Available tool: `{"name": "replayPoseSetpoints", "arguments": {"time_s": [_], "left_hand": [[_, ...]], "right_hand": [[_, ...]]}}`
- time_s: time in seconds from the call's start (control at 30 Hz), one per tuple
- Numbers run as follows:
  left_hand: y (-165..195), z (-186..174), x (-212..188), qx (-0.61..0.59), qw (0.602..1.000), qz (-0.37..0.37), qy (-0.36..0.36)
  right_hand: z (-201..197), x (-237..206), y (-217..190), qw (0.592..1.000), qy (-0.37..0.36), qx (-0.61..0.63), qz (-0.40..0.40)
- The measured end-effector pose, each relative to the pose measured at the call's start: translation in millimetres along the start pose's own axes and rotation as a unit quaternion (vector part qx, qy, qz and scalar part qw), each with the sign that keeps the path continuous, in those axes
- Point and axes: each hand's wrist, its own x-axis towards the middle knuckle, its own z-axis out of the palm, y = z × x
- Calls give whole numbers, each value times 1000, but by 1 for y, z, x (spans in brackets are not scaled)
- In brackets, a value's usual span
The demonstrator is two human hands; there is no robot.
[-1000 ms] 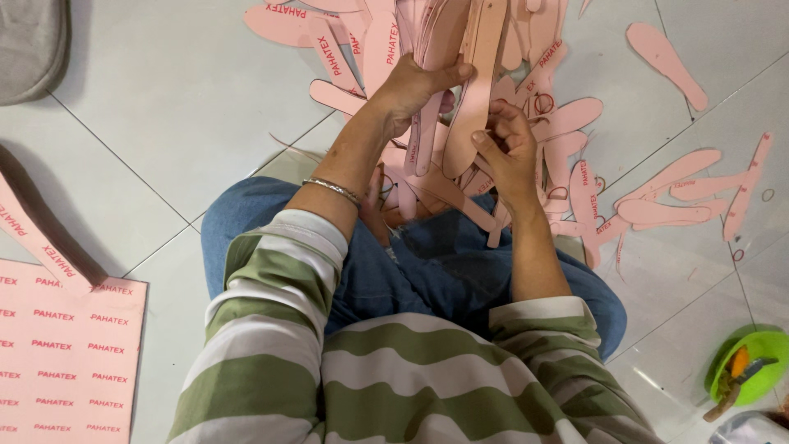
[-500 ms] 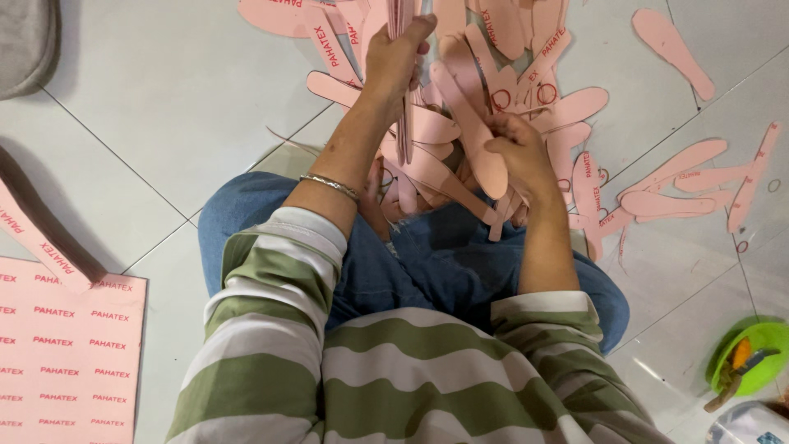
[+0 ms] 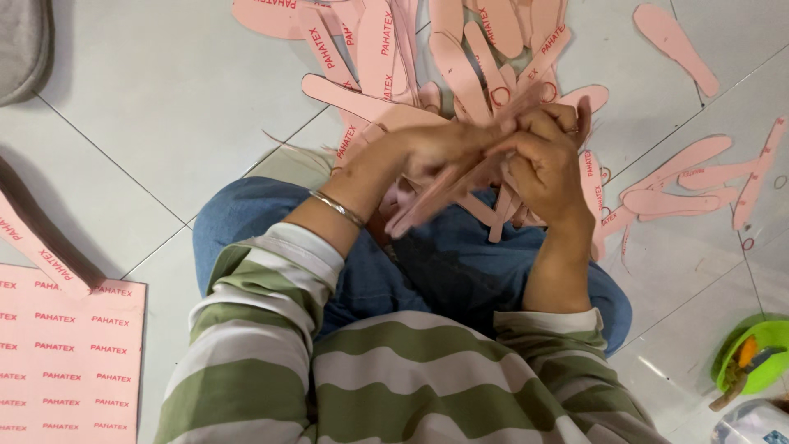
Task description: The person sits on the floor and gathers scattered pink foam shoe insole components printed with PAHATEX branding, picking them up one at a time and aligning them into neat stacks beside them. They continue collecting and squaring up the stacks from the pile spread across the floor.
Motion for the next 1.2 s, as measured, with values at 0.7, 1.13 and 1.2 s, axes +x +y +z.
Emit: {"name": "replayPoseSetpoints", "arguments": {"time_s": [0.7,1.13,1.2], "left_hand": [[-15,12,10,168,984,42,30],[-9,-3,4,140,894,355,233],[-8,-5,4,84,893,360,256]], "right_hand": [[31,-17,13,936,146,311,80],[99,-14,1,955,-7,204,217],[95,-9,0,966,63,172,183]]}}
